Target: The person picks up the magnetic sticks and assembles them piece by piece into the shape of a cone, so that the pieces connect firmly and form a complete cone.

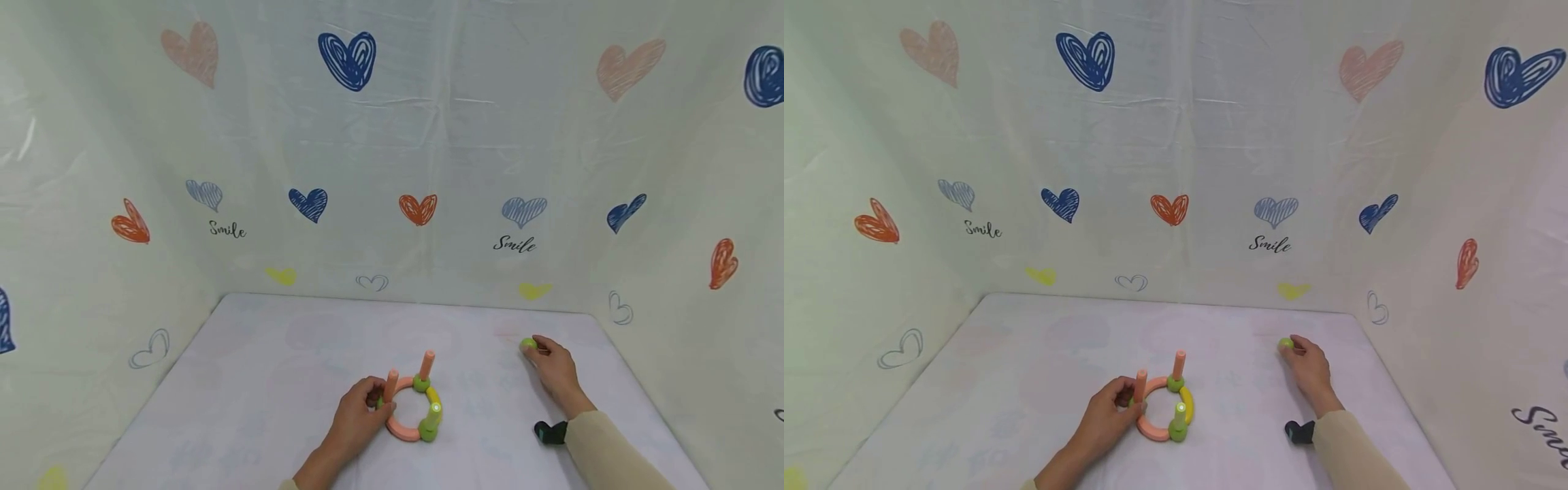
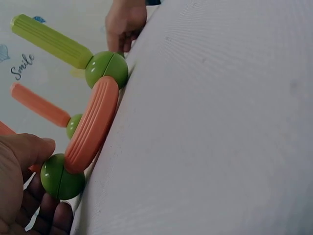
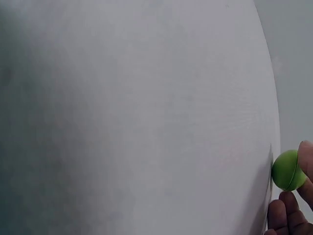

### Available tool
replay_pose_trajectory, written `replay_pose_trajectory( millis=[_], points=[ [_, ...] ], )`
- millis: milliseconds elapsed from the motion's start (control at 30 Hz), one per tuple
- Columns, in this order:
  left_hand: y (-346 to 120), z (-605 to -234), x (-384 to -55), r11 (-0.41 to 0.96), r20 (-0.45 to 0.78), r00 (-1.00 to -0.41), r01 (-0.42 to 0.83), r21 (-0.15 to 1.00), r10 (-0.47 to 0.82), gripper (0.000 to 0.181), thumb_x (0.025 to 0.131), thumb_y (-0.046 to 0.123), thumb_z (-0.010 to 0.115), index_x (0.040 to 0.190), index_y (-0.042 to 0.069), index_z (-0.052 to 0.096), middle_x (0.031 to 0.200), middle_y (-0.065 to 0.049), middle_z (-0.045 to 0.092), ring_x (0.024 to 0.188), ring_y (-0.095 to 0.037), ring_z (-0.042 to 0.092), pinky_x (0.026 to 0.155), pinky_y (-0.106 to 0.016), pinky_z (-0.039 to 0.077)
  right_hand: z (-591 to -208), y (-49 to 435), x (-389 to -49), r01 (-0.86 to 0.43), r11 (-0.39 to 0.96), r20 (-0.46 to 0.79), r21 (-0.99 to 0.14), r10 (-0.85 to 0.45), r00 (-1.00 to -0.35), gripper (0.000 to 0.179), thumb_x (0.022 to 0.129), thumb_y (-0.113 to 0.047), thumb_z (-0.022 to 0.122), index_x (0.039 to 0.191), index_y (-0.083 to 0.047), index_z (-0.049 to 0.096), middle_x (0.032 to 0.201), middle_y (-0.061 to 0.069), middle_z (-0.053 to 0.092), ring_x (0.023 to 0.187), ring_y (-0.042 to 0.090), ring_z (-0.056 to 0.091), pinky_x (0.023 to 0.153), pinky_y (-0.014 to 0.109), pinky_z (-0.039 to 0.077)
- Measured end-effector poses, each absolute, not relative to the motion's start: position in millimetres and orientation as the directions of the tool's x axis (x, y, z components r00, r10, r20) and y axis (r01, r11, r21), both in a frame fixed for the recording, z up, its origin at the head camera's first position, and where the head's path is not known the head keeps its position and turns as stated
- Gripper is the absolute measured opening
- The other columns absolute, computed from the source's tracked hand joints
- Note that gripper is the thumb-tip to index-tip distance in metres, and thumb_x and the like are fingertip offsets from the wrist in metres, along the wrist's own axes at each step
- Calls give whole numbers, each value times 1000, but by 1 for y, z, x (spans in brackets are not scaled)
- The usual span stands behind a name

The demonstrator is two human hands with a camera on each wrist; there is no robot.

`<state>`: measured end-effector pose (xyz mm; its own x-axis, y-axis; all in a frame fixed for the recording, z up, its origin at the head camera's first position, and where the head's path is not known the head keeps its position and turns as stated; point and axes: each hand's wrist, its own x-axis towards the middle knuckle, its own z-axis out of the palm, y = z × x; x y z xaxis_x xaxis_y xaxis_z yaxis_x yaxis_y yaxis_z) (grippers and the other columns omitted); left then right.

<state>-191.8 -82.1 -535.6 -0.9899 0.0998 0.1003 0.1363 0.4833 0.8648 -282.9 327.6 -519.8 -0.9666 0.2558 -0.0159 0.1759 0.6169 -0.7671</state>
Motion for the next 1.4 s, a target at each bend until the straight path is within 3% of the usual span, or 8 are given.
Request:
replay_pose_trajectory(
  millis=[233,533,800,1067,1400],
  points=[
    [-82,-535,-191,468,128,-986,164,868,109,27,91,18,82,113,14,68,100,4,64,89,-10,56,77,-23,50,-521,327,-283,150,635,0,-758,230,-973,51,105,-27,64,147,0,56,140,28,59,124,40,54,100,53,45],
    [-81,-535,-191,457,109,-987,150,877,114,30,92,20,83,117,13,68,103,4,65,92,-11,58,79,-24,52,-522,326,-281,146,630,6,-763,232,-973,51,104,-21,64,147,4,52,142,31,56,130,44,53,109,59,43],
    [-85,-536,-189,453,117,-987,153,878,106,35,92,29,83,122,14,72,111,4,70,98,-10,63,84,-25,54,-518,316,-281,113,621,33,-776,219,-975,50,104,-25,67,145,3,56,137,27,62,125,39,57,97,46,48],
    [-88,-537,-187,448,139,-982,182,875,126,30,91,26,85,116,14,75,106,3,71,92,-8,62,79,-24,53,-504,277,-277,44,589,69,-807,168,-983,47,102,-26,71,143,-5,61,136,19,65,124,33,59,88,32,49],
    [-89,-538,-187,429,145,-983,180,885,113,27,87,22,88,110,14,75,103,3,71,90,-8,63,78,-23,54,-476,212,-255,-106,550,166,-829,59,-984,42,98,-20,76,139,-9,67,121,10,72,115,26,62,95,35,46]
  ],
)
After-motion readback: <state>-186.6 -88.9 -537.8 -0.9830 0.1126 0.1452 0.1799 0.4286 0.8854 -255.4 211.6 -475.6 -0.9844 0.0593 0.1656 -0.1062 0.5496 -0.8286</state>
